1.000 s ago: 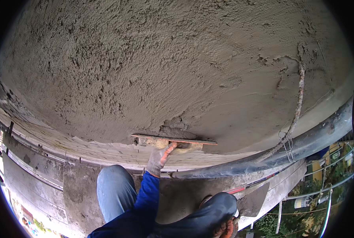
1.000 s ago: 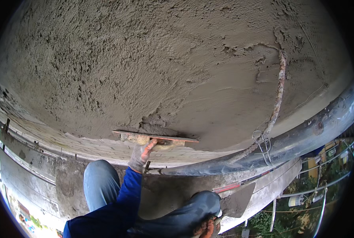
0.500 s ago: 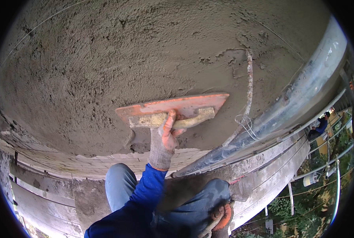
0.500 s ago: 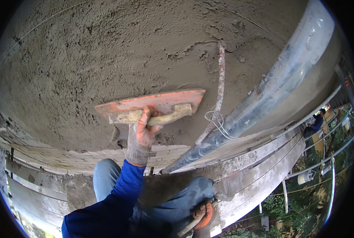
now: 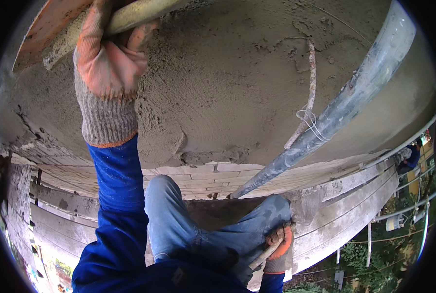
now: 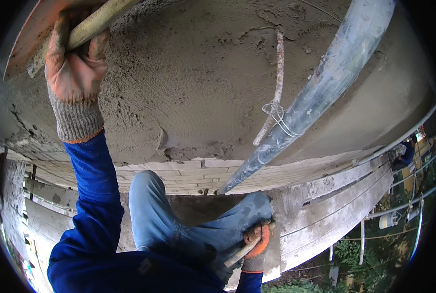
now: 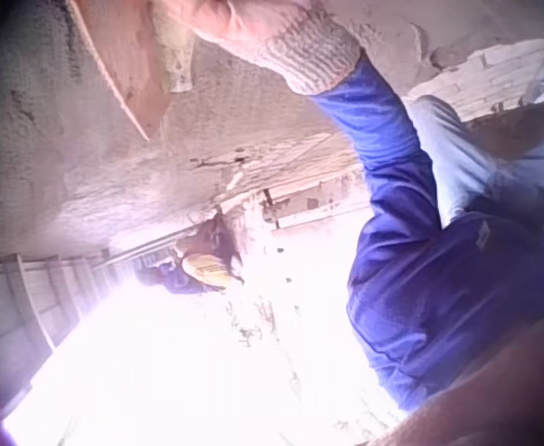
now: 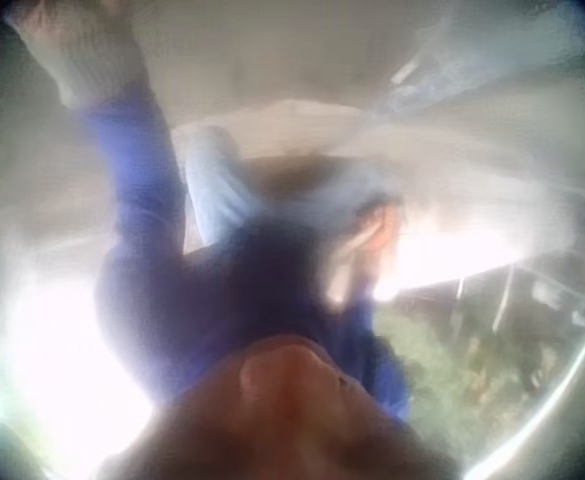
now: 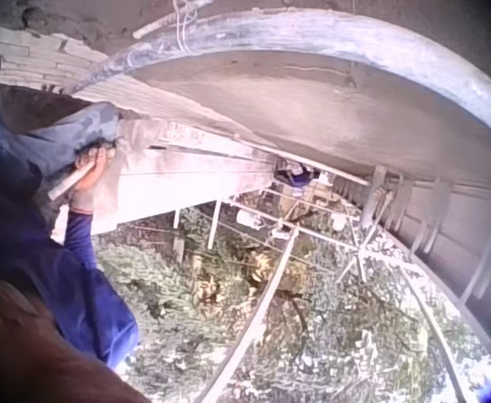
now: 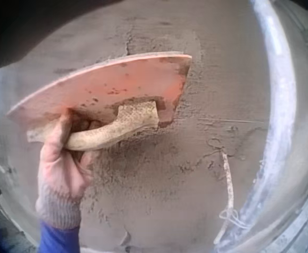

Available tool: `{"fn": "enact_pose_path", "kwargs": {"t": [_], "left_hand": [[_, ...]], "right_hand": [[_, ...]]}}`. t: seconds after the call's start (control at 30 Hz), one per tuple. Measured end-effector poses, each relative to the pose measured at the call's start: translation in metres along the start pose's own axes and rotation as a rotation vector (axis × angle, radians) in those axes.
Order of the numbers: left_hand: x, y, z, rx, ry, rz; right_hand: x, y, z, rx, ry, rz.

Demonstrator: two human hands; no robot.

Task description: The person applies and smooths wet cement onto a wall using a trowel and a float. They then move along the scaffolding, retrieve a bucket of cement, and continue the plastering process.

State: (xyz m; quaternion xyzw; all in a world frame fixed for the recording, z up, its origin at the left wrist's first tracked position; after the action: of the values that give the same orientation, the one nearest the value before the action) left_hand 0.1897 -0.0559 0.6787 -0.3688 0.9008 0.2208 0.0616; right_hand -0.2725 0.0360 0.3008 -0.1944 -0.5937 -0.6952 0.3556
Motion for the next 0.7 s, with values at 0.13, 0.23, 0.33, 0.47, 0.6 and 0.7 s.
{"fn": "enact_pose_path", "kwargs": {"t": [0.13, 0.23, 0.33, 0.47, 0.6, 0.7], "left_hand": [[0.029, -0.016, 0.136, -0.574, 0.163, -0.154], [0.044, -0.056, 0.311, -0.822, -0.064, -0.257], [0.08, -0.102, 0.466, -0.953, -0.187, -0.358], [0.142, -0.109, 0.465, -1.118, -0.495, -0.19], [0.171, -0.155, 0.474, -1.207, -0.38, -0.109], [0.16, -0.174, 0.445, -1.143, -0.376, -0.085]], "right_hand": [[0.007, -0.006, -0.006, 0.036, 0.018, -0.067], [0.0, -0.001, -0.007, -0.008, 0.088, -0.041], [-0.007, -0.002, -0.007, 0.013, 0.129, -0.049], [0.001, -0.003, -0.006, -0.042, 0.12, 0.0], [-0.007, 0.003, -0.006, 0.034, 0.13, -0.02], [-0.009, 0.003, -0.004, -0.063, 0.123, 0.015]]}}
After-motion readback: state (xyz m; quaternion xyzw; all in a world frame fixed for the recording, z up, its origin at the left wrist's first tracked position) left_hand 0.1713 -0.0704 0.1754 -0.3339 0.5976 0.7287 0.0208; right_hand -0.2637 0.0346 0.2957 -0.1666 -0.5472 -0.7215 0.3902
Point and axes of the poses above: each hand's wrist, its own z-axis away from the middle knuckle, its own y-axis out of the palm, x = y × z, the point moved 2 cm from there along -z, towards the middle knuckle, and after that the axes turned 15 degrees about z, right-handed, at the moved point
